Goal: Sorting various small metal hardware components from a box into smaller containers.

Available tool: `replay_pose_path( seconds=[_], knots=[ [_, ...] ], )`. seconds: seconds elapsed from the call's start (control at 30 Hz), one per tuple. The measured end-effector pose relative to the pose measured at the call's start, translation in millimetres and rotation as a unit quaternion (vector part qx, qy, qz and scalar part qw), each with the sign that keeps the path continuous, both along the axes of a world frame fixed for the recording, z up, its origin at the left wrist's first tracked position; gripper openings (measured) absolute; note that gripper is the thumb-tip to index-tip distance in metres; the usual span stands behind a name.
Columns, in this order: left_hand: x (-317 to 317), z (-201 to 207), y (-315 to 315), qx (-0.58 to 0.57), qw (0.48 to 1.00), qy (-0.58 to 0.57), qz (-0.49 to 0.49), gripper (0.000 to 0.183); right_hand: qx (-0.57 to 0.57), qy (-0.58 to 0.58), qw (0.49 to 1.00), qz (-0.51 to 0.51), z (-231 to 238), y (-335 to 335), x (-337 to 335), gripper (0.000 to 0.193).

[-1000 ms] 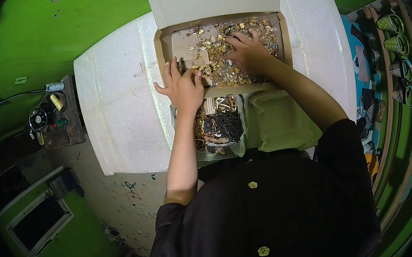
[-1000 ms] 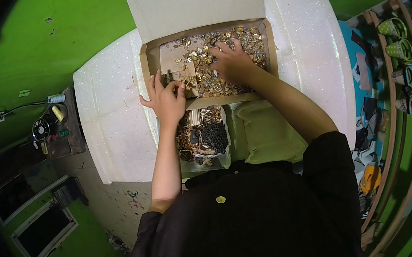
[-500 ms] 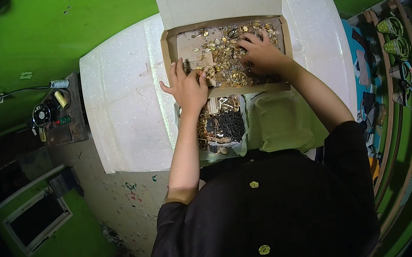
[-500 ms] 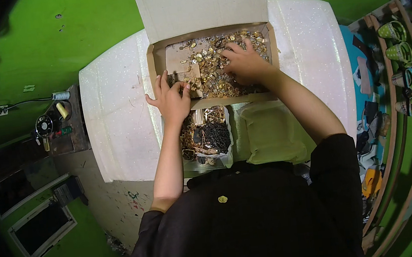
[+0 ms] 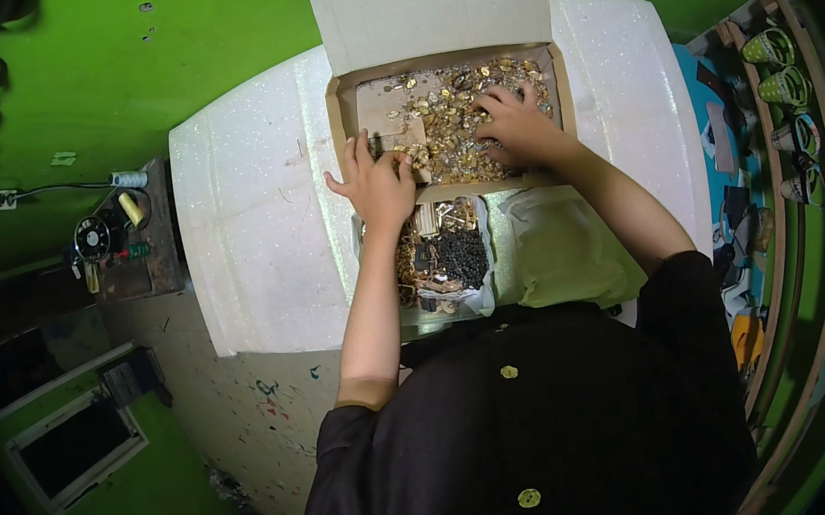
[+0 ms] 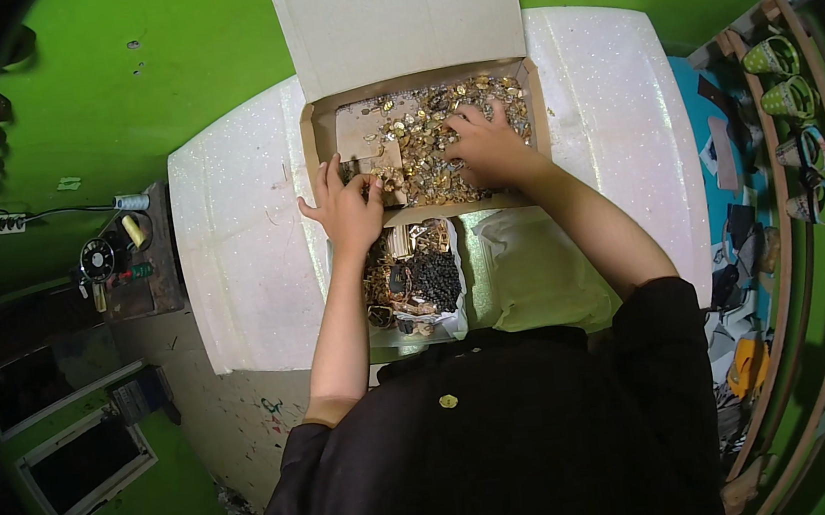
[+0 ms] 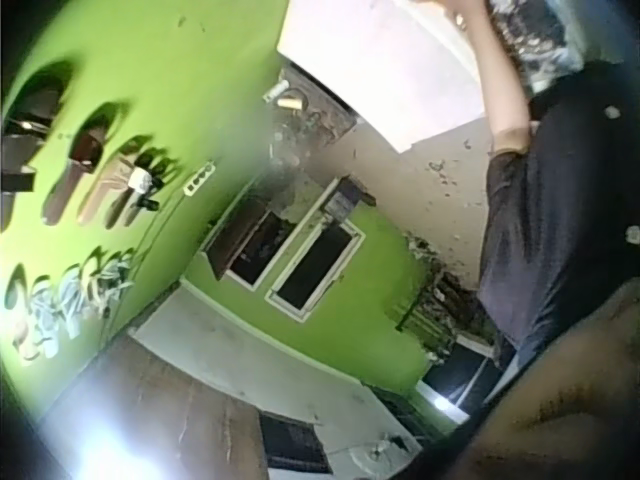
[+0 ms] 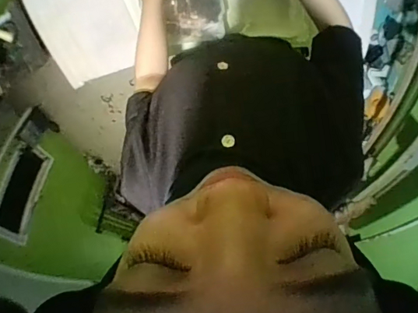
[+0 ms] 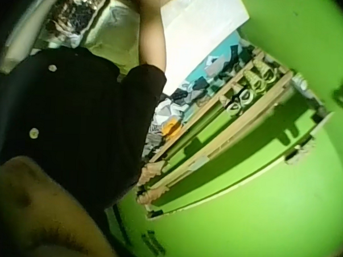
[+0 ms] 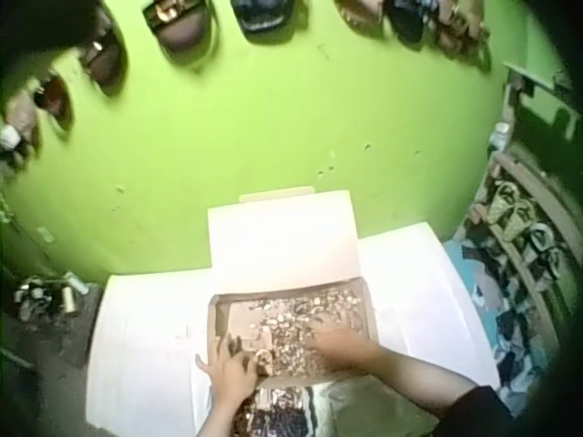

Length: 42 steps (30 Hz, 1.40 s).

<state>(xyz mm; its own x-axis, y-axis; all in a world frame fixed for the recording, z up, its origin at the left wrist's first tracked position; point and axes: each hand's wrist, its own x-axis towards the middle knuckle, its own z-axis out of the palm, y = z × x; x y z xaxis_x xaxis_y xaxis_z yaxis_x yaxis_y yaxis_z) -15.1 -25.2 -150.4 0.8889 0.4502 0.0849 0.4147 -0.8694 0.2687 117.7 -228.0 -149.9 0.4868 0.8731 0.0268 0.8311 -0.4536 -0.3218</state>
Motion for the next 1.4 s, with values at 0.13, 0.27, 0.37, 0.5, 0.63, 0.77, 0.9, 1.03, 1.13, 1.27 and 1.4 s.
replay_pose_path(
  seconds=[0.13, 0.27, 0.37, 0.5, 0.63, 0.77, 0.9, 1.03, 1.13, 1.27, 1.4],
  knots=[
    [-0.4, -2.8, 1.0, 0.001, 1.000, 0.007, -0.009, 0.019, -0.050, -0.046, 0.998, 0.016, -12.4, 4.9, -0.8, 0.026],
    [-1.4, -0.8, 0.3, -0.002, 1.000, -0.003, -0.008, 0.019, -0.031, -0.033, 0.996, -0.072, -7.8, 3.6, 4.7, 0.013],
    [-2.9, -2.6, 2.2, -0.003, 1.000, -0.015, -0.004, 0.019, 0.007, 0.074, 0.984, -0.162, 2.9, 2.0, 7.5, 0.011],
    [-2.3, -3.5, 1.5, -0.001, 1.000, -0.023, -0.008, 0.018, 0.019, 0.198, 0.952, -0.233, -3.5, -7.3, 16.2, 0.012],
    [-4.4, -3.5, 1.3, -0.002, 1.000, -0.021, -0.009, 0.019, -0.078, -0.046, 0.977, -0.191, 2.6, -18.1, 5.2, 0.011],
    [-5.2, -4.7, 0.6, -0.009, 0.999, -0.030, -0.012, 0.019, -0.110, -0.013, 0.977, -0.182, 20.1, -16.9, -4.2, 0.010],
    [-3.8, -6.2, 1.2, -0.011, 0.999, -0.031, -0.007, 0.019, -0.087, 0.044, 0.976, -0.193, 34.1, -9.6, -4.4, 0.009],
    [-4.1, -4.5, 1.6, -0.022, 0.999, -0.036, -0.010, 0.018, -0.041, 0.069, 0.979, -0.185, 39.1, -1.8, -3.1, 0.009],
    [-4.4, -5.9, 3.0, -0.026, 0.999, -0.045, -0.010, 0.016, -0.127, -0.003, 0.982, -0.139, 38.9, 7.2, -0.1, 0.009],
    [-2.3, -4.0, 3.1, -0.024, 0.999, -0.036, -0.006, 0.016, -0.226, -0.105, 0.963, -0.102, 19.8, 18.2, 5.2, 0.009],
    [-2.2, -9.1, 4.3, -0.034, 0.998, -0.045, 0.012, 0.014, -0.171, -0.030, 0.984, -0.027, 11.0, 36.5, 11.1, 0.020]
  ],
)
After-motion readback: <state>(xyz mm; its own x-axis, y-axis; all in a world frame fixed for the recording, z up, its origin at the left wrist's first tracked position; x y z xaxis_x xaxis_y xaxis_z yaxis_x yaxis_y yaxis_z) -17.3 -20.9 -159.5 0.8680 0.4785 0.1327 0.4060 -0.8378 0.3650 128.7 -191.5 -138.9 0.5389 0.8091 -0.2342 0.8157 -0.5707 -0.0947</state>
